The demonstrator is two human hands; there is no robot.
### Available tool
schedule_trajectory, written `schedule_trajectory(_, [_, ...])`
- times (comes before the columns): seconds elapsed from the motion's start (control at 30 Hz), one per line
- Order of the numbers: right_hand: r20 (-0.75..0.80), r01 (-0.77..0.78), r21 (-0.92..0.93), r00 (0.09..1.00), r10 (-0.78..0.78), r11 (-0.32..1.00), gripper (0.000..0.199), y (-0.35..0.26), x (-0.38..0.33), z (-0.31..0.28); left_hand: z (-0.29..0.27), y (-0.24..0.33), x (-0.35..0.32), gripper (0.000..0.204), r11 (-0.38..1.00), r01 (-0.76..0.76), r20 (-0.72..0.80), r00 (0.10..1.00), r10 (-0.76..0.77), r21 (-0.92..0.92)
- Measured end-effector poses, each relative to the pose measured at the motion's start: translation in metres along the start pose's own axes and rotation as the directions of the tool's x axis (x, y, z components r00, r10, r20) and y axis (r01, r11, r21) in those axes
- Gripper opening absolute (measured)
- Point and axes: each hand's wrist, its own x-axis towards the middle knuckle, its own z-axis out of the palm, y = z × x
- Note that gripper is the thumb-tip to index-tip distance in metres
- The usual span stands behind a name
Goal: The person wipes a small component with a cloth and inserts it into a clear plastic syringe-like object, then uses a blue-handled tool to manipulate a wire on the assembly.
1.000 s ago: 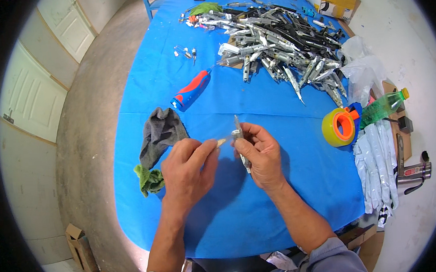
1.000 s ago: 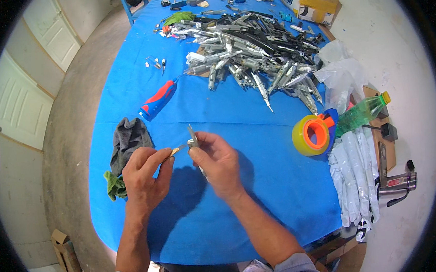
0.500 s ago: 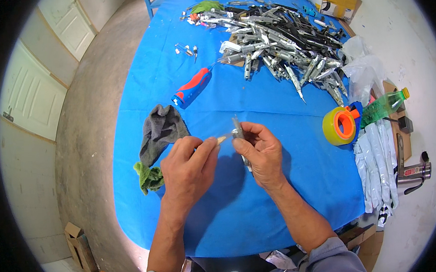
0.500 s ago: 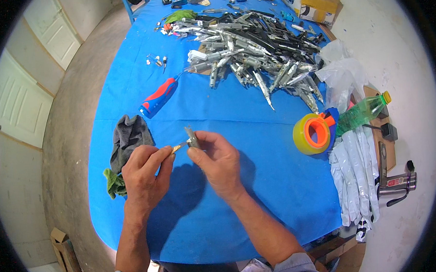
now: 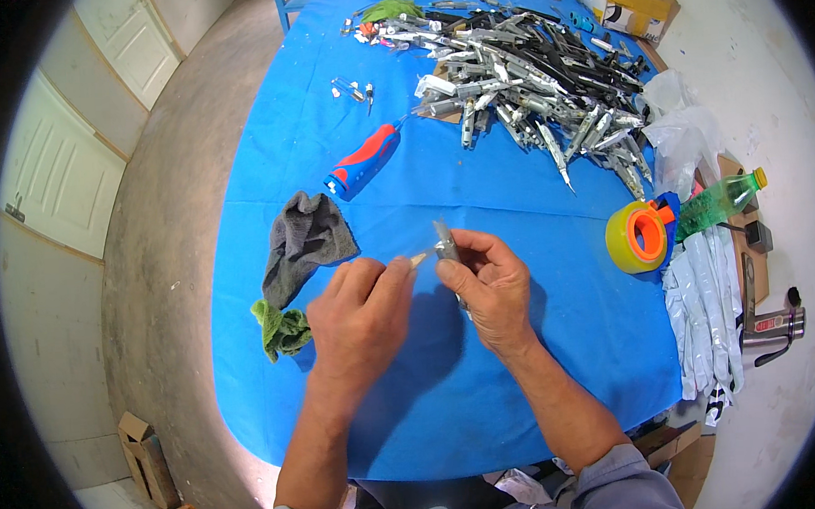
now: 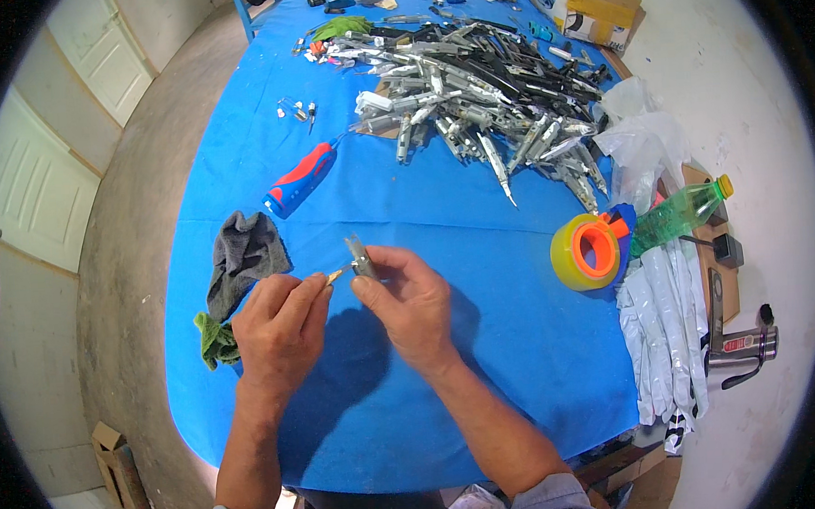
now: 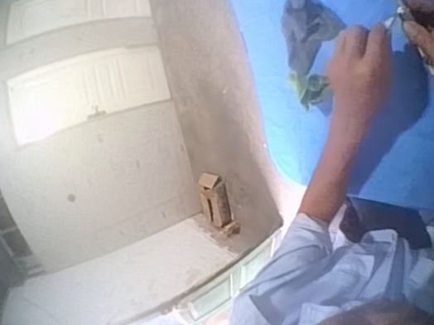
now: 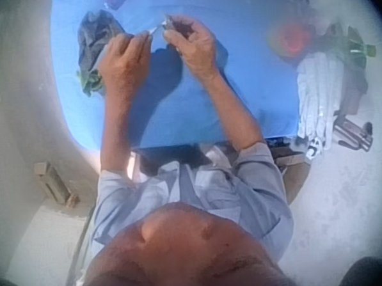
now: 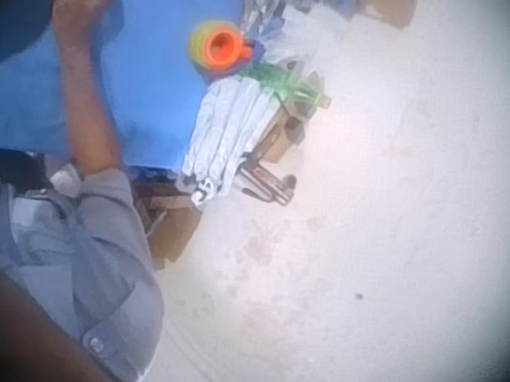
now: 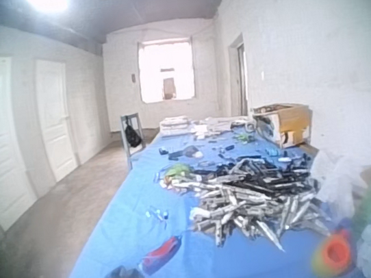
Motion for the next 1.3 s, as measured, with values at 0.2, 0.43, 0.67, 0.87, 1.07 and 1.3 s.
schedule_trajectory(0.2, [-0.011, -0.012, 0.028, 1.0, 0.012, 1.0, 0.034, 0.001, 0.0, 0.0, 0.002, 0.002, -0.004, 0.017, 0.998, -0.01, 0.026, 1.0, 0.008, 0.064])
schedule_trajectory(0.43, [-0.019, -0.021, 0.017, 1.0, 0.022, 1.0, 0.033, 0.0, 0.0, 0.0, 0.006, 0.006, -0.01, 0.019, 0.989, -0.033, 0.011, 0.999, 0.032, 0.147])
schedule_trajectory(0.67, [-0.038, 0.025, 0.001, 0.999, -0.025, 1.0, 0.034, 0.003, -0.001, 0.002, 0.009, 0.011, -0.008, 0.012, 0.999, 0.051, -0.027, 0.998, -0.052, -0.013])
schedule_trajectory(0.87, [-0.048, 0.025, 0.019, 0.999, -0.024, 1.0, 0.033, 0.002, 0.0, 0.004, 0.015, 0.011, -0.011, 0.007, 0.965, 0.194, 0.018, 0.981, -0.193, -0.179])
schedule_trajectory(1.07, [-0.042, -0.006, 0.016, 0.999, 0.007, 1.0, 0.032, 0.001, 0.0, 0.003, 0.013, 0.011, -0.009, 0.005, 0.918, 0.273, 0.042, 0.961, -0.273, -0.287])
schedule_trajectory(1.3, [-0.034, -0.021, -0.01, 0.999, 0.02, 1.0, 0.032, 0.002, 0.001, 0.001, 0.009, 0.011, -0.005, 0.009, 0.857, 0.357, 0.091, 0.933, -0.349, -0.371])
